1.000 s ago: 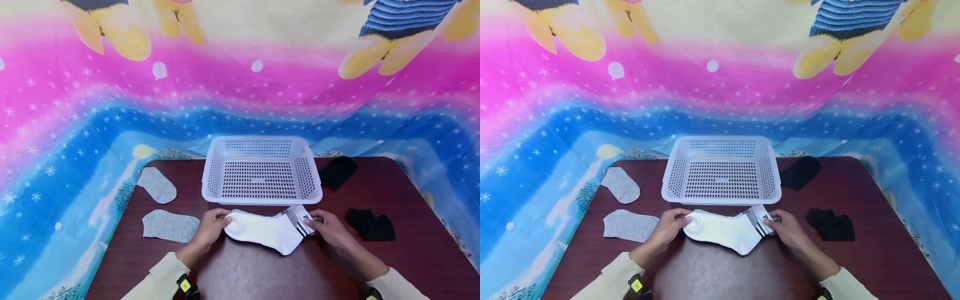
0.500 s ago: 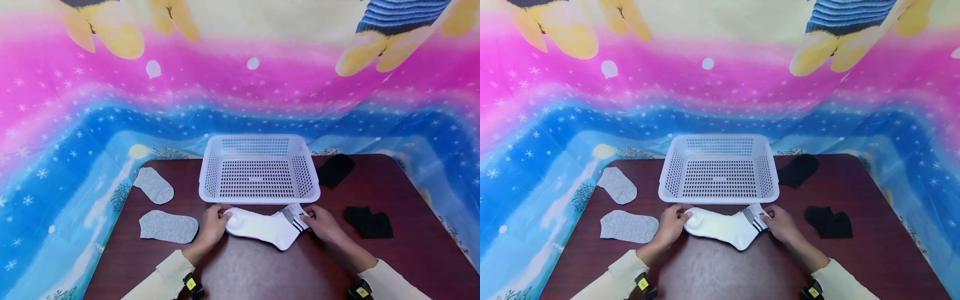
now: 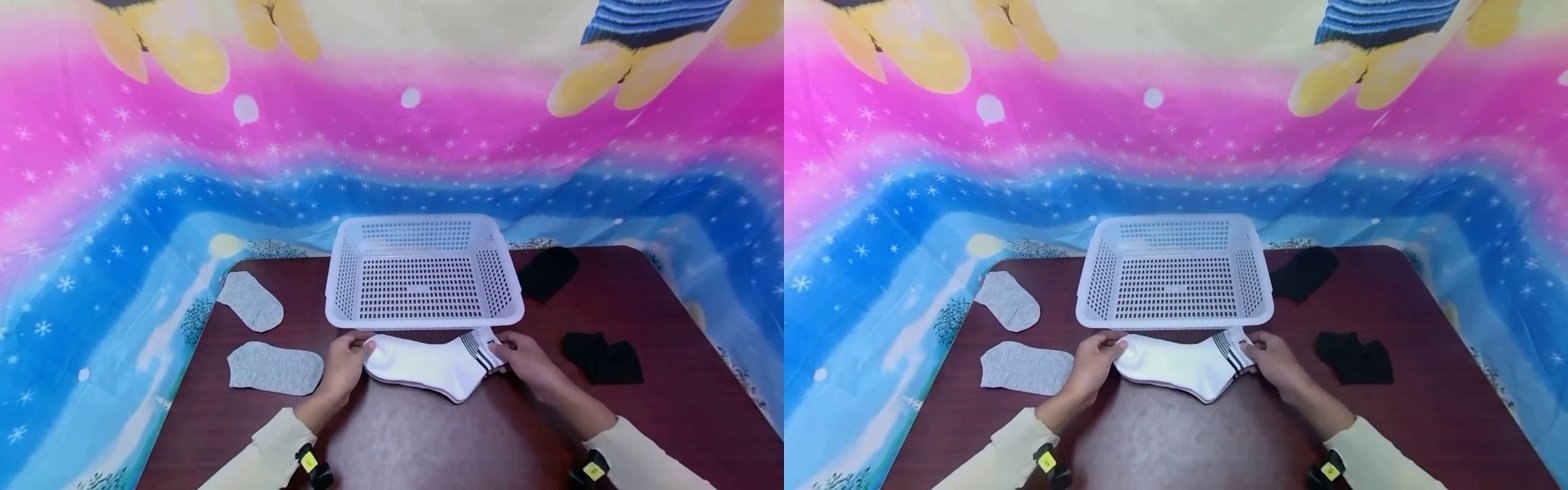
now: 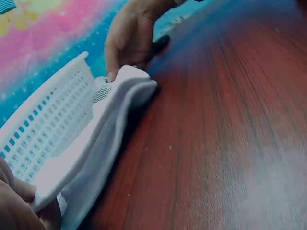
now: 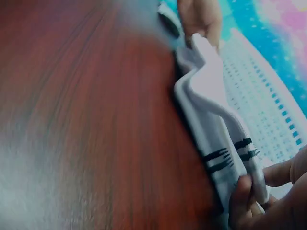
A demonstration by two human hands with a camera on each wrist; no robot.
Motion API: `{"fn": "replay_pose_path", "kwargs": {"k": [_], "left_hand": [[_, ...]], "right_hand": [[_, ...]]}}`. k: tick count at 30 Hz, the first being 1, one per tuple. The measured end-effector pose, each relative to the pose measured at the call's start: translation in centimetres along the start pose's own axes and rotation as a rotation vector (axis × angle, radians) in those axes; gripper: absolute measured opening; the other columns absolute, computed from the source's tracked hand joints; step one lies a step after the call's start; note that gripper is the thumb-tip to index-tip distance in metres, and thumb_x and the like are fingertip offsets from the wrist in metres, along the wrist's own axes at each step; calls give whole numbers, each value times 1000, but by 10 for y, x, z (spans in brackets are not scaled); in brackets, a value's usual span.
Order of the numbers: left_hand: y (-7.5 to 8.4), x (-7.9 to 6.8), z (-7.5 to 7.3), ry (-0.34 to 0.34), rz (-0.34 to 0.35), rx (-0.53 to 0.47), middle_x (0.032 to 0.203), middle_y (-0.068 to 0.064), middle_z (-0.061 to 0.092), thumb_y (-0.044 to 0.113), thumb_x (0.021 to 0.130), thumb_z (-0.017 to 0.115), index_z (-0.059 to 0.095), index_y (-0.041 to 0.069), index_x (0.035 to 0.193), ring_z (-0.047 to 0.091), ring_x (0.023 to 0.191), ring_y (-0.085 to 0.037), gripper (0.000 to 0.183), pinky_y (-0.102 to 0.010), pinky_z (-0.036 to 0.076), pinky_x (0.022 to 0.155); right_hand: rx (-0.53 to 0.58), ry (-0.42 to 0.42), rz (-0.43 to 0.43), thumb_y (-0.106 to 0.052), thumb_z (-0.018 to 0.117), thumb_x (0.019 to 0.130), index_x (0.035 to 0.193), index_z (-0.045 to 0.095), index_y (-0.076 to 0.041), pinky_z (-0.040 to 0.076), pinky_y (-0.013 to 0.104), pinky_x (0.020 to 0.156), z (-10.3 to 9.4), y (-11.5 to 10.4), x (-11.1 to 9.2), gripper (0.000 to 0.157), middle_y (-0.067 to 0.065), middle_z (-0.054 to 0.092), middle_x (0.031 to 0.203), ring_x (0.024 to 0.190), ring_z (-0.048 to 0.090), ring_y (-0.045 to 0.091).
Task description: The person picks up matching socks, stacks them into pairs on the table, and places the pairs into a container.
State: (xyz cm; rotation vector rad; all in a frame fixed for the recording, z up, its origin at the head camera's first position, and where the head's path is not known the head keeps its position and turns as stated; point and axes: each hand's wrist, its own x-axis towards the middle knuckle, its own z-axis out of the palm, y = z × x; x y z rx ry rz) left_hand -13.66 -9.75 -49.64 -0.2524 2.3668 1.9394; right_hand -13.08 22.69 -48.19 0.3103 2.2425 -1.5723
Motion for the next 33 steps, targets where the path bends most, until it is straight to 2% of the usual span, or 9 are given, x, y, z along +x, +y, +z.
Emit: {"fn": "replay_pose_path", "kwargs": {"k": [3,7,9,12,16,19,22,26,33], "left_hand": [[-1,1,1,22,44,147,91,-10,67,5,87,66,70,1,104,57,76,-13,18,-18,47,62],[-1,1,2,57,112,336,88,-4,66,8,86,68,72,7,100,58,75,-11,14,-20,47,64],[-1,2,2,71,131,414,86,-1,65,9,86,69,72,10,97,58,74,-10,12,-20,47,64],[-1,2,3,60,180,511,87,-4,63,9,86,69,71,8,98,58,76,-13,13,-25,47,67],[2,-4,6,24,202,671,102,-14,60,20,87,68,65,4,109,57,96,-28,28,-39,46,83],[3,-10,8,16,207,757,109,-19,55,26,86,69,60,3,116,50,105,-34,39,-45,42,89],[2,-13,9,24,236,777,106,-19,54,24,84,71,59,0,117,49,101,-34,42,-45,41,87],[2,-13,9,16,237,783,103,-19,55,23,84,72,61,-2,114,49,98,-34,41,-45,42,86],[1,-10,10,-23,180,752,108,-21,56,22,84,72,62,-3,114,49,103,-34,40,-46,41,90]], "right_hand": [[-209,79,-23,-21,55,97,122,54,5,48,29,67,2,1,1,36,13,60,100,79,56,18],[-449,146,-98,-21,59,94,117,58,1,44,29,71,3,2,1,32,13,62,103,86,55,20],[-534,173,-141,-22,62,92,114,59,0,43,31,74,3,3,2,31,11,63,101,87,56,20],[-601,187,-170,-24,64,91,116,58,-1,45,36,78,5,6,3,34,11,61,102,89,56,21],[-638,175,-151,-32,65,90,121,56,1,46,45,85,8,6,2,46,18,58,113,99,55,28],[-632,168,-133,-36,66,88,122,56,2,45,45,86,9,6,1,52,20,58,118,102,55,29],[-620,162,-132,-35,69,87,122,55,3,45,44,85,9,6,2,53,20,58,117,100,55,28],[-608,153,-129,-33,70,85,122,56,3,45,44,85,9,6,4,53,20,59,117,102,55,29],[-617,144,-120,-31,70,86,122,56,4,45,48,90,9,6,6,52,22,58,121,109,55,33]]}}
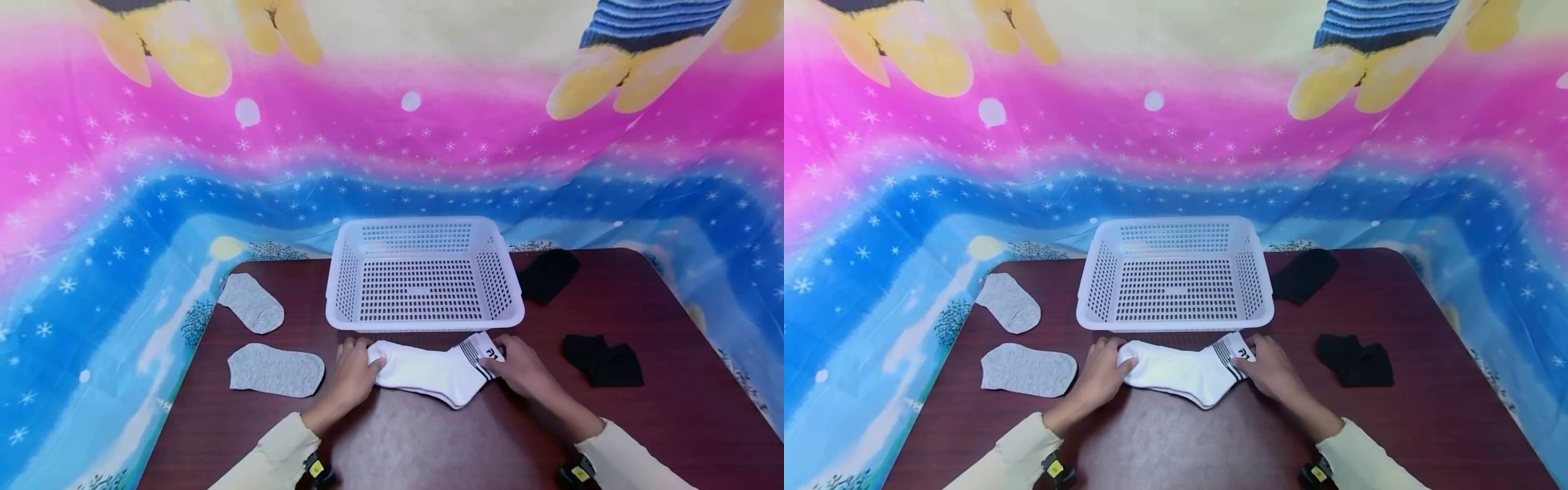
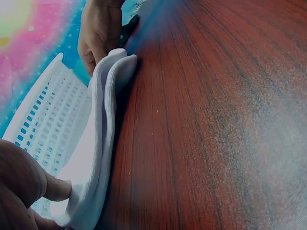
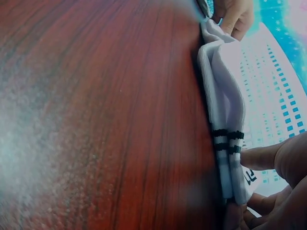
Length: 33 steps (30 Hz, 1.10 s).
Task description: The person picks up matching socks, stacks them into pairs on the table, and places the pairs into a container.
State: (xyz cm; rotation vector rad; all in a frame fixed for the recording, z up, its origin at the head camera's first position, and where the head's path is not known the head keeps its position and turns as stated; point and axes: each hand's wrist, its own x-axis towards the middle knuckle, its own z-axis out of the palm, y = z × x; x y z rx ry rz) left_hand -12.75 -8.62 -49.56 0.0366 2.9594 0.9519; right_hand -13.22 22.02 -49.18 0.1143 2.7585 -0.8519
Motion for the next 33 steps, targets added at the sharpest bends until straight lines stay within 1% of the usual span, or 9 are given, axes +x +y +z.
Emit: {"fn": "replay_pose_path", "kwargs": {"k": [4,10,14,19,24,29,31,33], "left_hand": [[0,2,1,-18,-11,-9,110,-20,56,22,85,72,62,-2,115,49,104,-33,40,-45,42,90],[-3,2,2,-8,6,-9,108,-18,55,23,84,72,62,-1,114,49,104,-33,40,-45,41,91],[-3,2,1,-14,4,-33,109,-17,54,22,84,72,60,0,114,49,106,-33,39,-45,41,92],[-3,3,1,-23,10,-65,103,-14,57,19,83,73,58,1,108,50,103,-30,33,-43,42,91],[-2,2,0,-23,42,-127,89,-9,57,12,83,72,52,4,97,54,91,-25,26,-39,44,81],[-1,-2,-1,-50,42,-188,80,-10,60,10,86,68,46,5,98,55,77,-21,26,-35,45,69],[0,-3,-2,-57,42,-205,78,-10,60,11,87,67,45,5,99,54,74,-20,26,-34,45,67],[0,-5,-3,-65,33,-241,76,-10,59,11,87,67,44,6,99,54,73,-20,26,-32,45,66]], "right_hand": [[-15,-5,4,-31,70,86,121,55,4,45,48,89,1,0,0,51,23,56,121,108,55,34],[-20,3,3,-30,69,87,122,55,2,44,48,90,2,1,0,49,23,55,123,109,54,33],[-17,7,-4,-29,69,87,120,55,2,44,47,89,3,1,-1,48,22,55,121,107,54,32],[-16,17,-19,-27,69,87,117,55,1,44,45,86,3,0,-1,44,20,57,116,102,55,29],[1,17,-21,-24,71,85,113,54,0,44,39,80,3,-2,-1,40,14,60,106,94,55,24],[27,-7,10,-25,72,85,110,53,-2,41,32,72,2,-4,-3,39,9,58,96,87,52,21],[38,-11,18,-26,72,85,109,53,-4,40,30,71,2,-4,-4,38,8,57,93,84,52,20],[50,-14,16,-26,72,84,107,52,-5,39,29,69,0,-5,-7,37,7,55,91,82,50,20]]}}
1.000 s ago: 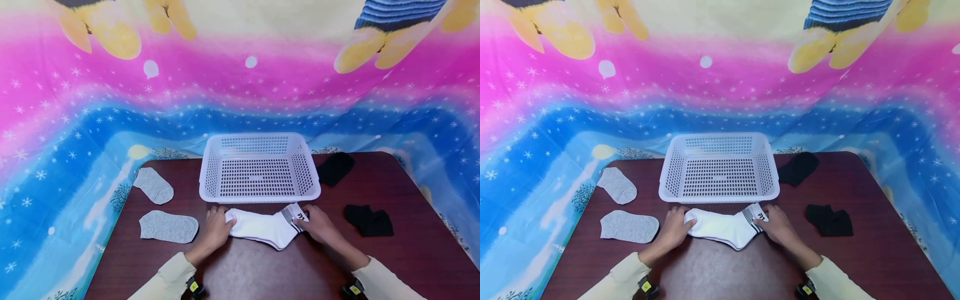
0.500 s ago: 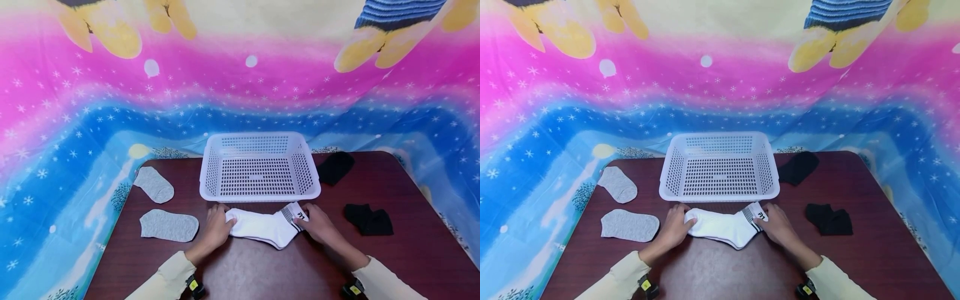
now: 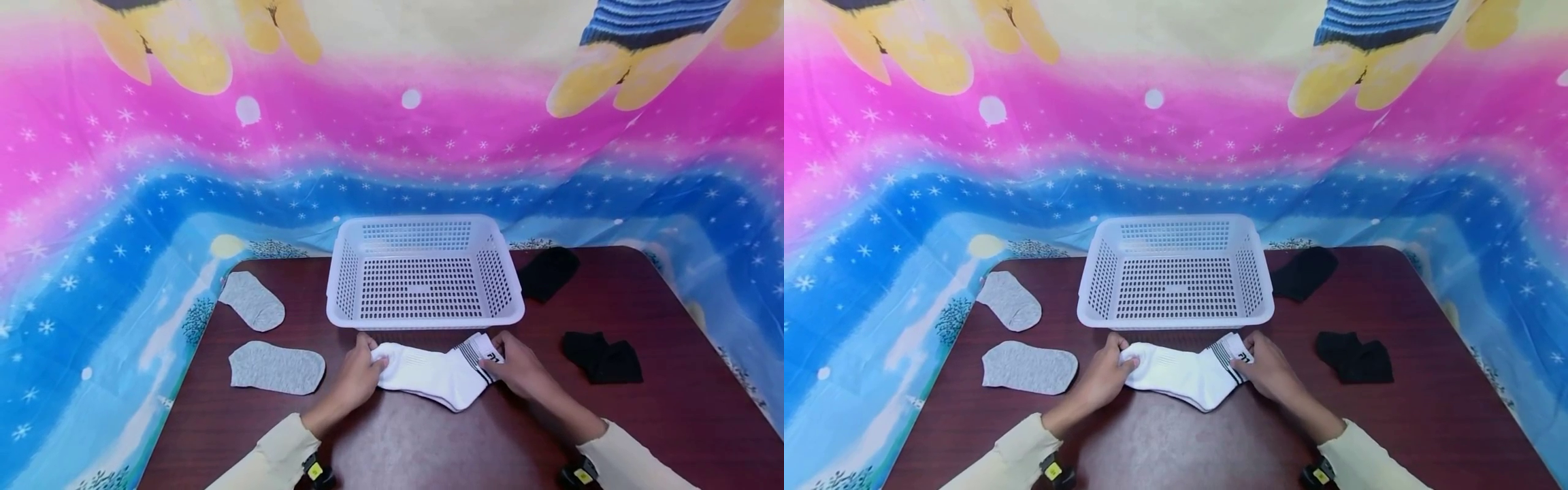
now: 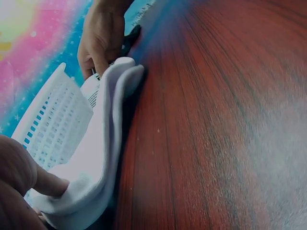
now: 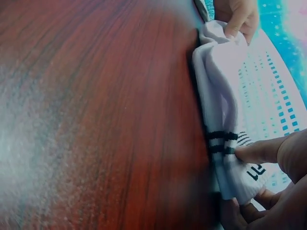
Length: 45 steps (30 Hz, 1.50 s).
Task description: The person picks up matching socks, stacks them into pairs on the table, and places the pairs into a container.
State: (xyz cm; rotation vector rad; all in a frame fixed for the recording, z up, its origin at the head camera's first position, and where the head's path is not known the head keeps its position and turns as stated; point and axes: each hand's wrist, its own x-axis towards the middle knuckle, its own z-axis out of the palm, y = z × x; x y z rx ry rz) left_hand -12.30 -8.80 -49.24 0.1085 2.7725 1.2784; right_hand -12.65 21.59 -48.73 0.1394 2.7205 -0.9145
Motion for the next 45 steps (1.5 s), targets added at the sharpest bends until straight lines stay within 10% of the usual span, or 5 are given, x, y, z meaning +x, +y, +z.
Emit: {"fn": "replay_pose_path", "kwargs": {"k": [8,14,23,33,45], "left_hand": [[0,-11,-11,-74,-57,-316,82,-8,50,4,84,66,40,1,94,52,82,-18,28,-24,43,70],[2,-21,-22,-175,-145,-430,86,-9,53,6,85,67,42,-2,103,54,75,-14,33,-24,47,66],[11,-36,-51,-400,-183,-676,102,-15,62,1,89,58,40,-10,121,65,78,-15,38,-31,56,69],[19,-37,-83,-579,-202,-897,105,-13,62,-3,92,51,40,-18,128,67,91,-18,40,-38,56,83],[44,-29,-114,-546,-161,-864,106,-13,64,2,93,55,43,-18,128,68,90,-17,42,-37,56,83]], "right_hand": [[197,-46,-65,-18,78,79,104,49,-2,41,24,65,-6,2,-13,41,7,52,89,79,48,16],[500,-278,-84,-15,75,82,123,46,11,52,26,69,-17,7,-25,57,15,60,104,87,58,18],[667,-562,-157,-15,62,93,131,45,10,53,28,81,-36,8,-44,49,14,65,116,98,63,17],[729,-637,-182,-12,56,96,140,34,10,55,33,84,-58,-4,-53,54,15,66,119,103,66,21],[637,-522,-121,-20,55,98,133,46,5,55,35,78,-96,-32,-66,45,12,70,109,95,68,21]]}}
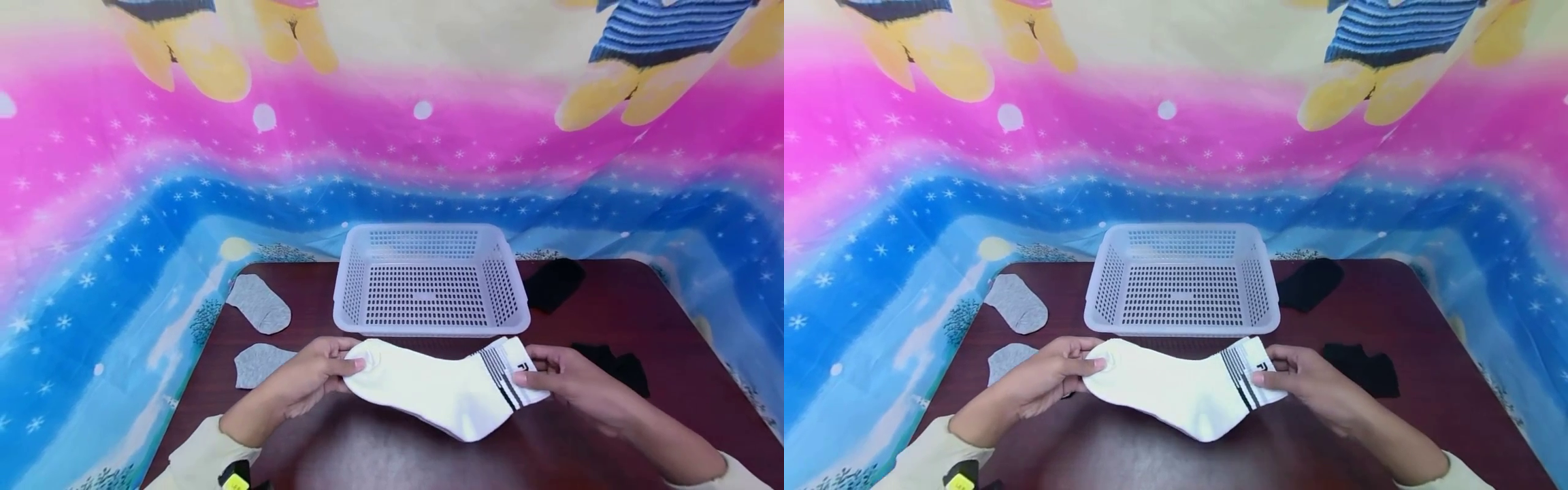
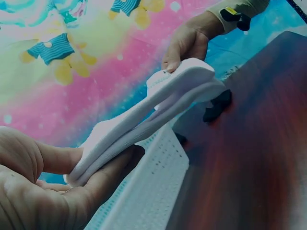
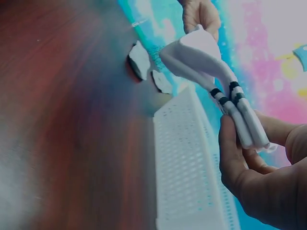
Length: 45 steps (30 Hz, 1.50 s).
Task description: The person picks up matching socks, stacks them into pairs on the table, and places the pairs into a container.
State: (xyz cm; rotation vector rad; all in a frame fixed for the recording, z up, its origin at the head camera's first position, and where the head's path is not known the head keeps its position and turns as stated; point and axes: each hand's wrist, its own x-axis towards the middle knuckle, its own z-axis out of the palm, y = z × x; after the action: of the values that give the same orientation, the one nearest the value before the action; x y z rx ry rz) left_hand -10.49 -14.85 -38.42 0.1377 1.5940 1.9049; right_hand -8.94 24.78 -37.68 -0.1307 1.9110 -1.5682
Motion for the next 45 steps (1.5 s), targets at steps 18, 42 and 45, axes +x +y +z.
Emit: {"fn": "replay_pose_path", "kwargs": {"k": [18,42,45], "left_hand": [[57,13,-6,266,-39,101,128,-20,57,13,96,58,48,-4,135,69,98,-25,44,-41,54,86],[93,125,-19,569,-20,169,120,-15,61,22,99,53,48,-4,133,64,106,-23,44,-34,52,92],[96,137,-21,607,-35,261,118,-14,63,24,98,53,50,-2,133,65,103,-21,43,-34,52,92]], "right_hand": [[42,134,-78,-28,63,93,139,41,1,55,41,86,-15,-56,30,59,10,66,120,102,68,27],[-107,367,-25,-41,61,92,141,41,2,51,35,95,-64,-88,128,68,19,50,133,102,62,14],[-168,402,-11,-38,60,94,137,46,1,53,34,92,-66,-91,142,61,19,54,128,99,63,16]]}}
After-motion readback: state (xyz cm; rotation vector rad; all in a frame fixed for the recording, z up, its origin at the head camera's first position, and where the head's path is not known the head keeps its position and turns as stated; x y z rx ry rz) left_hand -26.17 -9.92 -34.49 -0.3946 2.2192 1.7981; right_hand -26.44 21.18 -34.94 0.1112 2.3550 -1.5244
